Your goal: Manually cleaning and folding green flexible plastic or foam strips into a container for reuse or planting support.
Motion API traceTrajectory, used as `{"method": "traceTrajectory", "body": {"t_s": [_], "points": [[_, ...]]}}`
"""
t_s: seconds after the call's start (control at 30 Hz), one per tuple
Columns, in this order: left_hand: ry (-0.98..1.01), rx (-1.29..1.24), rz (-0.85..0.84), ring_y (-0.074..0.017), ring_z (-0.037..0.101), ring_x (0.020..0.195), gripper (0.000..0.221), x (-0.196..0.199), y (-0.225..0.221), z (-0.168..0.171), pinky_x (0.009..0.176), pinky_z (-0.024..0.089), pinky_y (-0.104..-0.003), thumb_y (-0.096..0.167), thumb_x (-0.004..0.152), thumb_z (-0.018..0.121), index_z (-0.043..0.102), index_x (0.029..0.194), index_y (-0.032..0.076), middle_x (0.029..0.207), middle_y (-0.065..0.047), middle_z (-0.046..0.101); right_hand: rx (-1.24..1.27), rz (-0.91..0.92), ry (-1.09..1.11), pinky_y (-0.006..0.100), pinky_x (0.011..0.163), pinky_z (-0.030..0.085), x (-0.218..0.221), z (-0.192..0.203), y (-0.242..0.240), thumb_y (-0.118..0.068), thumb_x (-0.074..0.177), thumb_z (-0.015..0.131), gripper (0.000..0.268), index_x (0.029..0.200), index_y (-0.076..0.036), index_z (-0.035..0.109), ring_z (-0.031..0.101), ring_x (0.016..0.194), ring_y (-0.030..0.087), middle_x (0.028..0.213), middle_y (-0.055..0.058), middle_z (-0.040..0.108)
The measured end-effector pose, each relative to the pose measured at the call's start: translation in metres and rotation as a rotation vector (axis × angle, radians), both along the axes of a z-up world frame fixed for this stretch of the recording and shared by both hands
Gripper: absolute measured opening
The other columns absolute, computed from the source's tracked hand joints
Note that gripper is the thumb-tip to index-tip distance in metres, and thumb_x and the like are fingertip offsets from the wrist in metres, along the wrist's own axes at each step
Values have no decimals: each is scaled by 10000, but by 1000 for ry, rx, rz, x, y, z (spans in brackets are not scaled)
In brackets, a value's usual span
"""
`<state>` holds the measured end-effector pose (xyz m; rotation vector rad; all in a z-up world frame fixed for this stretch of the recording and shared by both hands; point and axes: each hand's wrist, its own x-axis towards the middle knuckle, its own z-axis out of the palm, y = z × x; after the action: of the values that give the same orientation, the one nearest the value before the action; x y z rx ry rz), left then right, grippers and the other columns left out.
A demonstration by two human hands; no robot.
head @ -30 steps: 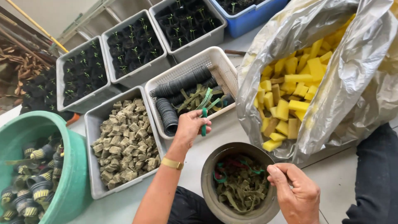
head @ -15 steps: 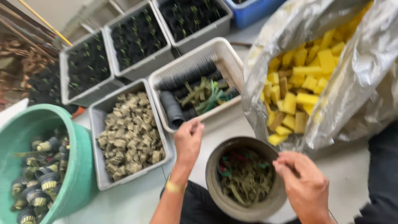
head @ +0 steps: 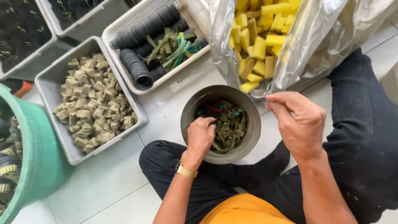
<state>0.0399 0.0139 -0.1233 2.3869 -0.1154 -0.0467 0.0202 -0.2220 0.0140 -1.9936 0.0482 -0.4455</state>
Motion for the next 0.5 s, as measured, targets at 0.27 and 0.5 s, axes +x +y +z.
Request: {"method": "traceTrajectory", "body": {"t_s": [0.27, 0.5], "points": [[-161, 0, -127, -366, 616, 881, 166, 32, -66, -6, 770, 524, -462, 159, 789, 776, 813, 935, 90, 875, -172, 672, -67, -94, 22, 245, 726, 563, 2, 6, -2, -46, 924, 780, 155, 1062, 17, 751, 730, 797, 114, 933, 85, 768], [406, -931, 187, -93, 681, 843, 139, 45, -23, 19, 805, 555, -248, 82, 846, 779, 791, 922, -33, 982, -27, 764, 240, -15, 261, 215, 713, 571, 8, -25, 4, -78, 925, 710, 143, 1036, -6, 764, 736, 795, 73, 878, 38, 785]]}}
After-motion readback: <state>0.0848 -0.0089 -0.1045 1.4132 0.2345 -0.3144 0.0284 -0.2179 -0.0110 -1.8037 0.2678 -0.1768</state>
